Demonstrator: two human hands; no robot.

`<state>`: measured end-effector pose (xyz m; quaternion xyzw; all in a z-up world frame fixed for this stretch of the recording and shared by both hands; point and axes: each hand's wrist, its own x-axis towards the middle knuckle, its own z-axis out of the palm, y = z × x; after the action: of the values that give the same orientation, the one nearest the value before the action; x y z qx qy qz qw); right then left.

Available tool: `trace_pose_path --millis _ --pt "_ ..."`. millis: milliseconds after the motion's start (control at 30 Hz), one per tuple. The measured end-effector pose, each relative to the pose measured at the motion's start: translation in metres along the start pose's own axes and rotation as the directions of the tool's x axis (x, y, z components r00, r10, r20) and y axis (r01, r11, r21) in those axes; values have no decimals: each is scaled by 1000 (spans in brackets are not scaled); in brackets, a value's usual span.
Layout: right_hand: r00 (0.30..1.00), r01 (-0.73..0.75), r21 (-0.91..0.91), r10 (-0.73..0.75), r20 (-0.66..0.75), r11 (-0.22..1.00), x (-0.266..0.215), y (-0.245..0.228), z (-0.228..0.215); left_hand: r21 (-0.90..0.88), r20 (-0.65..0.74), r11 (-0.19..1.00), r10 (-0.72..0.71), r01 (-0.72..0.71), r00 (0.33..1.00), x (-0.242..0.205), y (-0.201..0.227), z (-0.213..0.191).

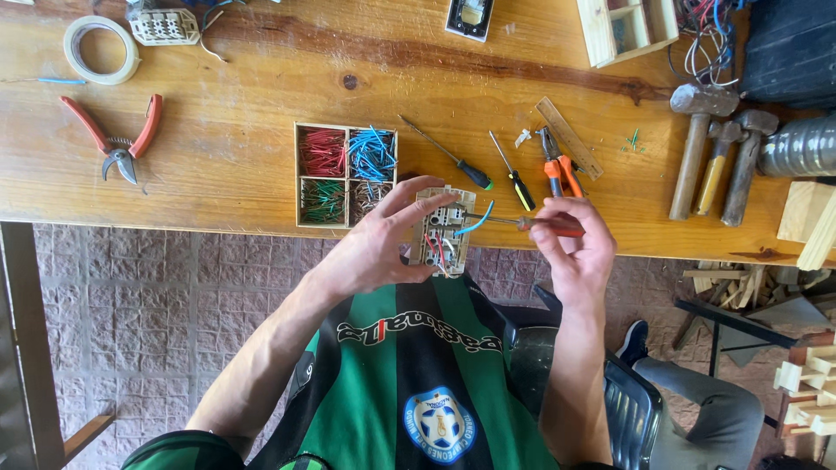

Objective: The person assembles an electrical component by inserting colored wires into a terminal block and securing them with a screwdriver. They repeatedly select wires from a compartmentalized box, insert them into the block, and tighten the screws to hold the wires in place.

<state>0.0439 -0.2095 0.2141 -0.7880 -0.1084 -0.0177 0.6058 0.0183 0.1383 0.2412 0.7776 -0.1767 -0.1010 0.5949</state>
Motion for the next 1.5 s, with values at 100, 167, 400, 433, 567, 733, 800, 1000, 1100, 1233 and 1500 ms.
trace_pose_path --millis 100,167,400,433,567,733,800,1000,1100,1233,1500 --pt "999 -48 125 47 16 991 -2 4 0 11 3 1000 -3 3 1000 0 -2 3" --pt "999 -11 90 8 34 996 5 -2 0 5 1 1000 2 -2 1000 1 -3 1" --pt "990 -104 -124 115 82 987 12 -22 17 11 -30 1000 -8 8 1000 6 -14 1" --pt "990 -105 -127 116 85 986 11 -19 17 8 -32 1000 -10 10 999 5 -14 3" --pt "988 -150 -54 152 25 987 11 14 20 10 -44 1000 -25 25 999 7 -25 1" --pt "899 -398 179 422 -117 900 -14 122 43 49 -83 999 -6 10 997 -6 -63 7" --pt "883 -455 155 467 -47 877 -29 172 65 49 -119 995 -75 81 990 -11 -69 3" --pt "933 -359 -249 341 -114 899 -43 202 96 96 -219 981 -147 172 964 -37 -73 -8" --pt "988 -148 -513 104 -113 846 -38 237 102 46 -255 970 -221 240 941 -49 -60 -10" --pt "999 41 -665 -49 6 745 -24 254 104 33 -310 965 -238 260 920 -66 -70 -6" --pt "990 125 -679 -141 32 724 -9 214 111 -41 -410 963 -260 268 874 -98 -82 10"
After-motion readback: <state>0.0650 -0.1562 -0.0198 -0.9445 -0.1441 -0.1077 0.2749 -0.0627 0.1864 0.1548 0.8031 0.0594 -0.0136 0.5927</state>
